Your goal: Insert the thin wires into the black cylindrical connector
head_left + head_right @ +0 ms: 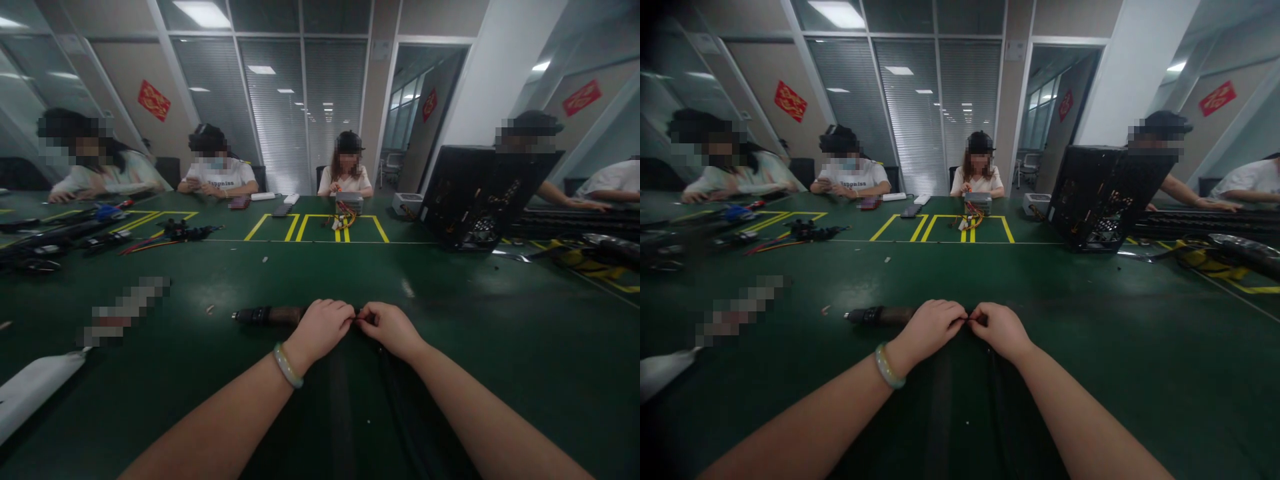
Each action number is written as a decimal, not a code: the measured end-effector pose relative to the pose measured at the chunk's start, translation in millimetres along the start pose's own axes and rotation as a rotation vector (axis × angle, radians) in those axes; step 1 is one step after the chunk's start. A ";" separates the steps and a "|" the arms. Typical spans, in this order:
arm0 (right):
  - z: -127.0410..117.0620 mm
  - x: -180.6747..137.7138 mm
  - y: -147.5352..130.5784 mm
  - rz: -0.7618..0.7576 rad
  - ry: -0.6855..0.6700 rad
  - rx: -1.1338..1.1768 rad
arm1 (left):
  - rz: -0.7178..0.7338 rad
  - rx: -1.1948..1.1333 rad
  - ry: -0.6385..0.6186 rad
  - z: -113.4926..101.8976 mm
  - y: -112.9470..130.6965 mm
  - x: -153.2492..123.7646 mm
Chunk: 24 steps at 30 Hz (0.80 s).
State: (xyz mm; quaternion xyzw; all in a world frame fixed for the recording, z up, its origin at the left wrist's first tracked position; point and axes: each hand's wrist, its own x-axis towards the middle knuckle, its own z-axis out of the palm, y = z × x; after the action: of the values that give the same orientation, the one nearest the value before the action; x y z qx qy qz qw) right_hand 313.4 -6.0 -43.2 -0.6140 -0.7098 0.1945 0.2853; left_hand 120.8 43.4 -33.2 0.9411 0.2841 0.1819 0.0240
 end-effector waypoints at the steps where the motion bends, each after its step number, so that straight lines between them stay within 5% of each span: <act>1: 0.7 -1.1 0.1 -0.003 0.001 0.003 | 0.002 0.010 0.002 -0.2 2.3 -1.5; 24: 3.8 -20.3 4.3 -0.017 -0.067 0.064 | -0.037 0.001 0.046 -1.2 26.9 -24.3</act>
State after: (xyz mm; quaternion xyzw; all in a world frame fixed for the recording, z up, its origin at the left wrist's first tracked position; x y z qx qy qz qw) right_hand 315.9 -25.0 -52.1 -0.5917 -0.7174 0.2352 0.2826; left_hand 115.7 7.6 -36.0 0.9313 0.3018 0.2028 0.0205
